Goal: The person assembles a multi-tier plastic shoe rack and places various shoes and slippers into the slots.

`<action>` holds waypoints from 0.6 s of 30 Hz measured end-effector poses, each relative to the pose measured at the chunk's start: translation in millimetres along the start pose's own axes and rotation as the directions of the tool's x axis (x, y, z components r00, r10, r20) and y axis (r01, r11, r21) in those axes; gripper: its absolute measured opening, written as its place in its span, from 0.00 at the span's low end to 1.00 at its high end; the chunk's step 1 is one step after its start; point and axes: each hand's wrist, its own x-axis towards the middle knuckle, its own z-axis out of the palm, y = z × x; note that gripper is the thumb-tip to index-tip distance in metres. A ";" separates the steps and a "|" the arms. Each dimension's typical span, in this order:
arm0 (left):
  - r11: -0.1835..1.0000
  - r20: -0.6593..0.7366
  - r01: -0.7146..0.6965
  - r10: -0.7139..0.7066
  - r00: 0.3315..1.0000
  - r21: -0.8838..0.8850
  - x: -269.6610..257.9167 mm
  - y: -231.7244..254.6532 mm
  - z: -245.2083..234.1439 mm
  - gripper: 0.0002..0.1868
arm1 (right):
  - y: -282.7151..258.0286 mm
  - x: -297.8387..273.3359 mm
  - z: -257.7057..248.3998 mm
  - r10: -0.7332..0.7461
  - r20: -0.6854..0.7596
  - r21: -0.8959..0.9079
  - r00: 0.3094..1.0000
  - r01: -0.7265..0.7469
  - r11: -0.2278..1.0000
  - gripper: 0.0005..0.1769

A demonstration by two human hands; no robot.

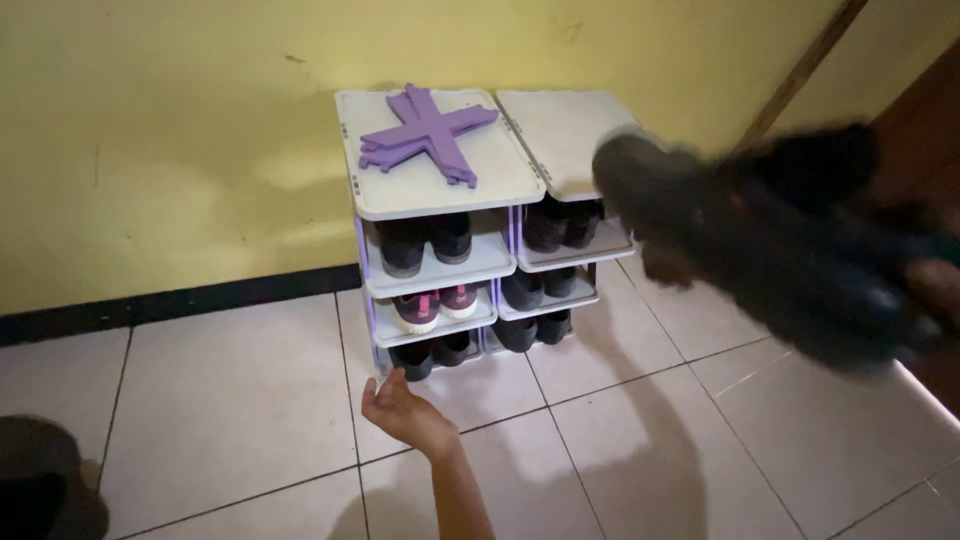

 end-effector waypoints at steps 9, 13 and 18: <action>0.999 -0.110 0.025 -0.021 0.994 0.036 12.2 23.5 -3.6 0.21 | -162.7 132.0 104.1 -0.897 -0.361 -0.817 0.253 0.377 0.436 0.26; 0.981 -0.192 0.081 -0.046 0.980 0.179 24.1 55.2 -11.0 0.24 | -175.5 188.5 143.6 -0.870 -0.427 -0.786 0.246 0.375 0.491 0.22; 0.978 -0.251 0.025 0.029 0.967 0.209 43.2 72.4 -23.2 0.24 | -133.3 235.4 167.5 -0.858 -0.495 -0.788 0.134 0.348 0.509 0.15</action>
